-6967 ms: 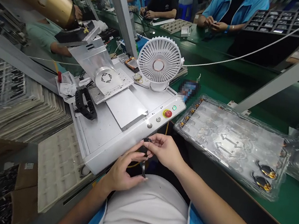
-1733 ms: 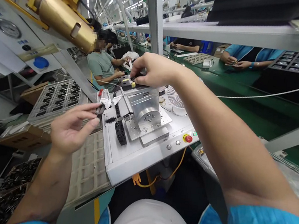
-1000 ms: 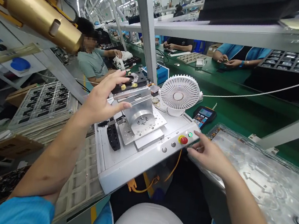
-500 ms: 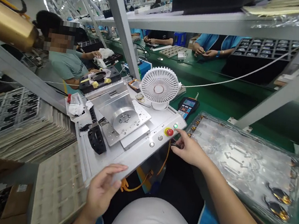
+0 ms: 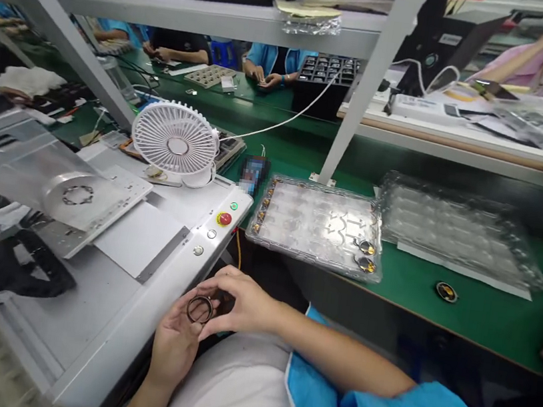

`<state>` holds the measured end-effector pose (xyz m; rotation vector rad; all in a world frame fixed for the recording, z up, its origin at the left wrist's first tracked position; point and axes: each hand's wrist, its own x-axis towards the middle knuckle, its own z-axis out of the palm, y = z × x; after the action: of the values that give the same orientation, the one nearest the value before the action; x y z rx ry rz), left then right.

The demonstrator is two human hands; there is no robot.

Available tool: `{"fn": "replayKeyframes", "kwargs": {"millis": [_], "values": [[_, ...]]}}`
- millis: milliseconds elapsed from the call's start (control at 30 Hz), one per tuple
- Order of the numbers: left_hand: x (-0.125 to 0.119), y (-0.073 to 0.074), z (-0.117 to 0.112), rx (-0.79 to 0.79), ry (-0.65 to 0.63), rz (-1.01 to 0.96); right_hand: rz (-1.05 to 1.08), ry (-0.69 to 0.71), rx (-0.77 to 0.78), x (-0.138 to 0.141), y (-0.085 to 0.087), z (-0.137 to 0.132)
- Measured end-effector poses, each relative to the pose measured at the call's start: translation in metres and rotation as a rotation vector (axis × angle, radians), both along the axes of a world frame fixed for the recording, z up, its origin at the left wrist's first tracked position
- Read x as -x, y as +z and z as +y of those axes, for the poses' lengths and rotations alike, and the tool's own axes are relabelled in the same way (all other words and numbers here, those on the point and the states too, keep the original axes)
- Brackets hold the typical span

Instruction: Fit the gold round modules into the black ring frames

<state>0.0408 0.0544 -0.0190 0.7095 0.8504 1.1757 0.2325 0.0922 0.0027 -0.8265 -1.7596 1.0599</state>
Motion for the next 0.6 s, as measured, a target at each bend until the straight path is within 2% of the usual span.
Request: {"fn": "replayKeyframes", "kwargs": {"millis": [67,100,167,267,333,400,467,533,600], "values": [[0.0,0.001,0.0,-0.002,0.006,0.045,-0.21,-0.03,-0.006,-0.041,0.011,0.008],[0.001,0.0,0.0,-0.001,0.008,0.065,-0.342,-0.117,0.039,-0.068,0.016,0.011],[0.007,-0.001,-0.003,0.006,0.006,0.09,-0.71,-0.445,0.208,-0.131,0.026,0.015],[0.016,-0.006,-0.008,0.0,0.003,0.113,-0.889,-0.727,0.301,-0.221,0.032,0.012],[0.02,-0.009,-0.01,-0.017,-0.005,0.126,-0.955,-0.805,0.335,-0.262,0.03,0.006],[0.02,-0.011,-0.01,-0.036,-0.02,0.137,-0.984,-0.807,0.354,-0.287,0.025,0.0],[0.019,-0.01,-0.01,-0.052,-0.03,0.141,-0.986,-0.771,0.349,-0.3,0.021,-0.003],[0.017,-0.009,-0.009,-0.06,-0.038,0.132,-0.975,-0.727,0.317,-0.304,0.021,-0.003],[0.016,-0.005,-0.008,-0.042,-0.062,0.114,-0.954,-0.68,0.263,-0.296,0.024,0.0]]}}
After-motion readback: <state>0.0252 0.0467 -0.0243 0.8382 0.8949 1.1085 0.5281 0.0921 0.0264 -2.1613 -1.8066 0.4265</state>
